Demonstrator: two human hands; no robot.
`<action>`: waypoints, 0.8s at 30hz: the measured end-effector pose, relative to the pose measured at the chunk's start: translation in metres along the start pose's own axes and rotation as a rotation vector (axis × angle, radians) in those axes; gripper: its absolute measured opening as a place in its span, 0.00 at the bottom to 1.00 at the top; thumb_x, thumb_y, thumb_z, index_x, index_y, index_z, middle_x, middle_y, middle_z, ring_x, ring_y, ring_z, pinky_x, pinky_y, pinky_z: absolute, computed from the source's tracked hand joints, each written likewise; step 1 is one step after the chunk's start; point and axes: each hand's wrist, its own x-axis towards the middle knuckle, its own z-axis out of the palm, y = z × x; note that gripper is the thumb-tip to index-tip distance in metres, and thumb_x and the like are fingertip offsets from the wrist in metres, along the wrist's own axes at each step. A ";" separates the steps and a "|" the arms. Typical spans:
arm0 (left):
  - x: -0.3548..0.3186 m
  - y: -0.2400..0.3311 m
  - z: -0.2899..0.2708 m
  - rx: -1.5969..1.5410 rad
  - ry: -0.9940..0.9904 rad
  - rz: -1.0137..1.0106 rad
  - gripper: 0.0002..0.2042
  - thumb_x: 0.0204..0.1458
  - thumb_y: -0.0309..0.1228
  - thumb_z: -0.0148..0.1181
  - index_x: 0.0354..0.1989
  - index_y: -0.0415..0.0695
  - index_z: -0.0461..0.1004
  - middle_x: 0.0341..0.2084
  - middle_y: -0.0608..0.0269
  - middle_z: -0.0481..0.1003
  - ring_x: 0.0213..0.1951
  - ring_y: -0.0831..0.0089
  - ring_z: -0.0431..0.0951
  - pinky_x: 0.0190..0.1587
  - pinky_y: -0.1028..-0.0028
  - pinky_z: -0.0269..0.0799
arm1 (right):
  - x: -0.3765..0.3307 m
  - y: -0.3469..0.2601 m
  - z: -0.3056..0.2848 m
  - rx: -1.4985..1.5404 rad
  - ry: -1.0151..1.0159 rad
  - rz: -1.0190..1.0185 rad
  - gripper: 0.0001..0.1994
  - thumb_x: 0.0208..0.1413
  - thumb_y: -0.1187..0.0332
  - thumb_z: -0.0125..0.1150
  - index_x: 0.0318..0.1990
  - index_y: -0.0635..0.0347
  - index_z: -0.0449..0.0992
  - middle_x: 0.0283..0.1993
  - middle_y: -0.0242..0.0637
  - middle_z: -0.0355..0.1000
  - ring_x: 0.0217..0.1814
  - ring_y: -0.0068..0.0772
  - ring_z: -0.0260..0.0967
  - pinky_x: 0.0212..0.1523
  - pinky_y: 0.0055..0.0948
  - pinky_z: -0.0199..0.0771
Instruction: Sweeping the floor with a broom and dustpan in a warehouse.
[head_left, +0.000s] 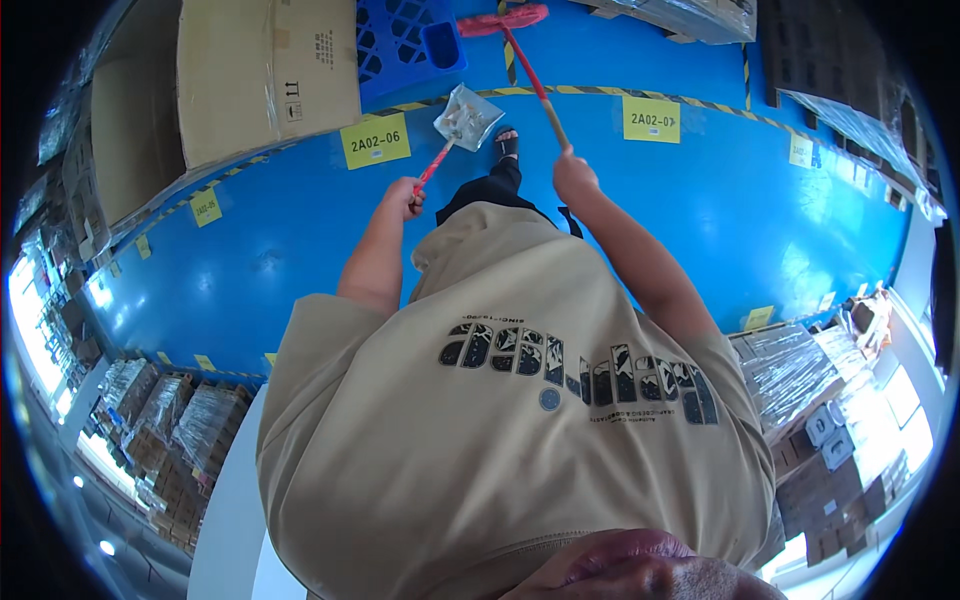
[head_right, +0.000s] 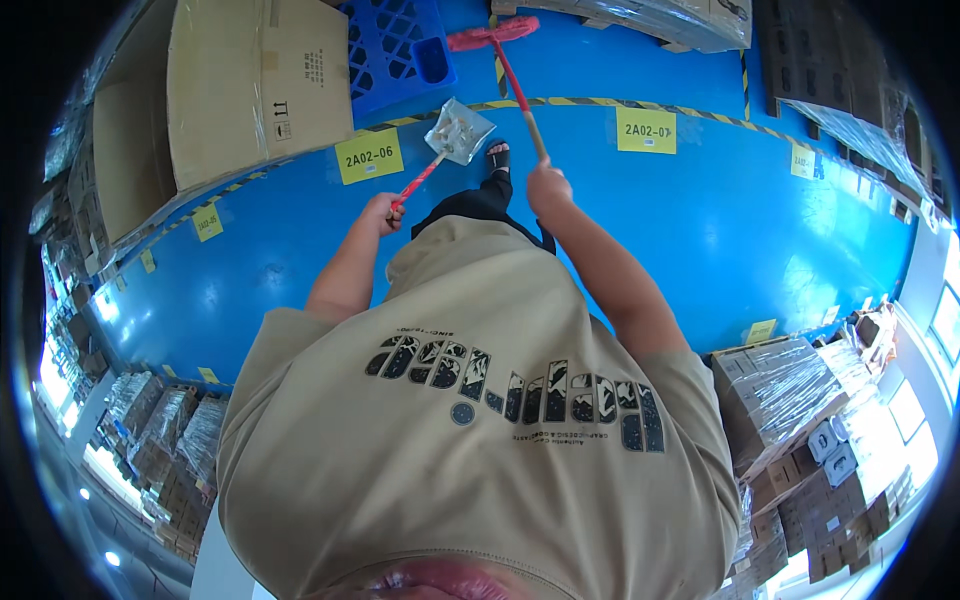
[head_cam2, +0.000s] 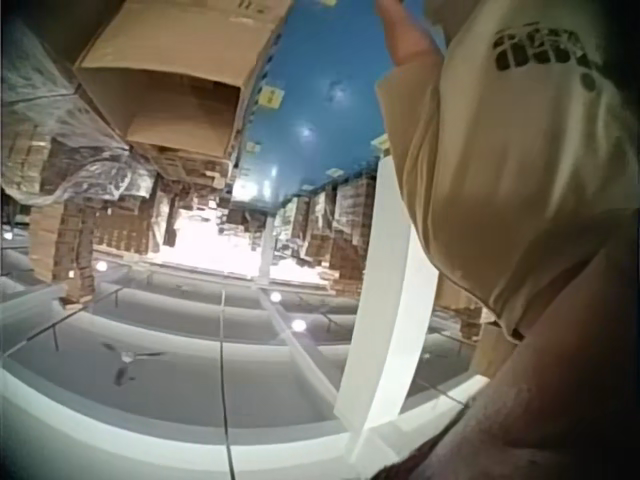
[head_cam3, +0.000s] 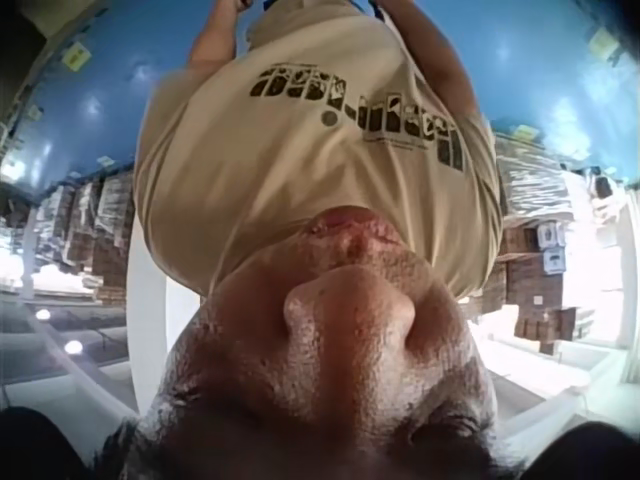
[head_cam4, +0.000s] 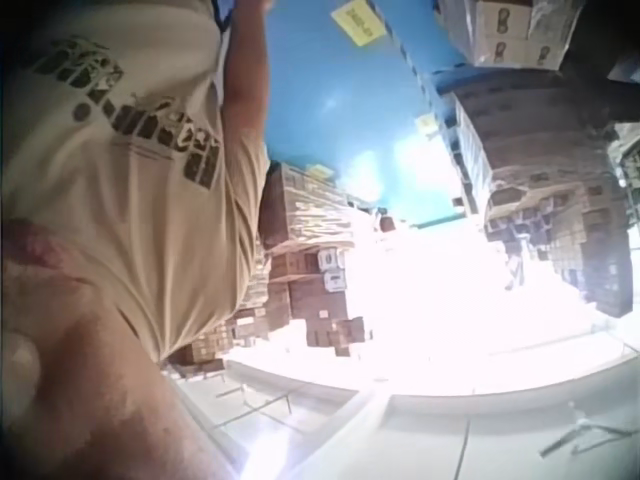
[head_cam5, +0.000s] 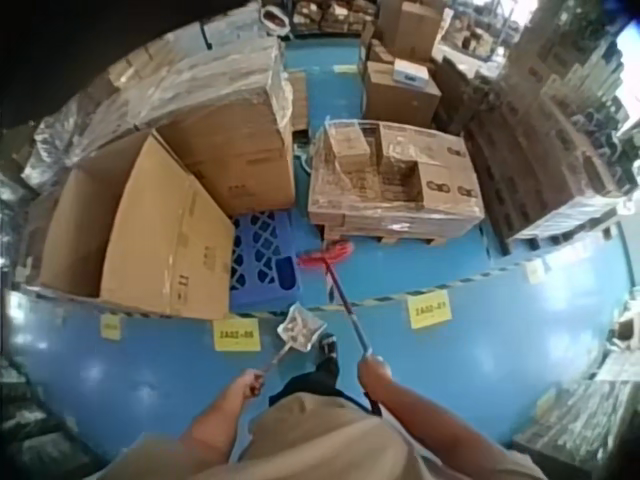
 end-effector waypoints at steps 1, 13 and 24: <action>0.001 0.001 0.000 0.003 -0.002 0.002 0.04 0.51 0.33 0.48 0.30 0.47 0.63 0.13 0.68 0.64 0.12 0.80 0.60 0.14 0.77 0.54 | -0.009 0.018 0.005 -0.054 0.006 -0.027 0.28 0.56 0.70 0.45 0.62 0.74 0.46 0.43 0.57 0.69 0.42 0.44 0.73 0.38 0.34 0.77; 0.013 0.017 0.013 0.123 0.035 0.022 0.04 0.50 0.33 0.47 0.32 0.48 0.63 0.13 0.69 0.64 0.11 0.80 0.59 0.14 0.77 0.53 | -0.141 0.160 0.033 0.120 -0.047 0.158 0.27 0.52 0.73 0.45 0.62 0.58 0.55 0.40 0.53 0.71 0.41 0.52 0.72 0.41 0.41 0.74; 0.006 0.019 0.022 0.212 0.008 0.062 0.04 0.52 0.35 0.47 0.28 0.50 0.64 0.11 0.72 0.65 0.11 0.82 0.59 0.15 0.78 0.51 | -0.140 0.176 0.041 0.618 0.316 0.131 0.22 0.48 0.71 0.50 0.55 0.56 0.66 0.41 0.60 0.70 0.44 0.60 0.67 0.47 0.48 0.68</action>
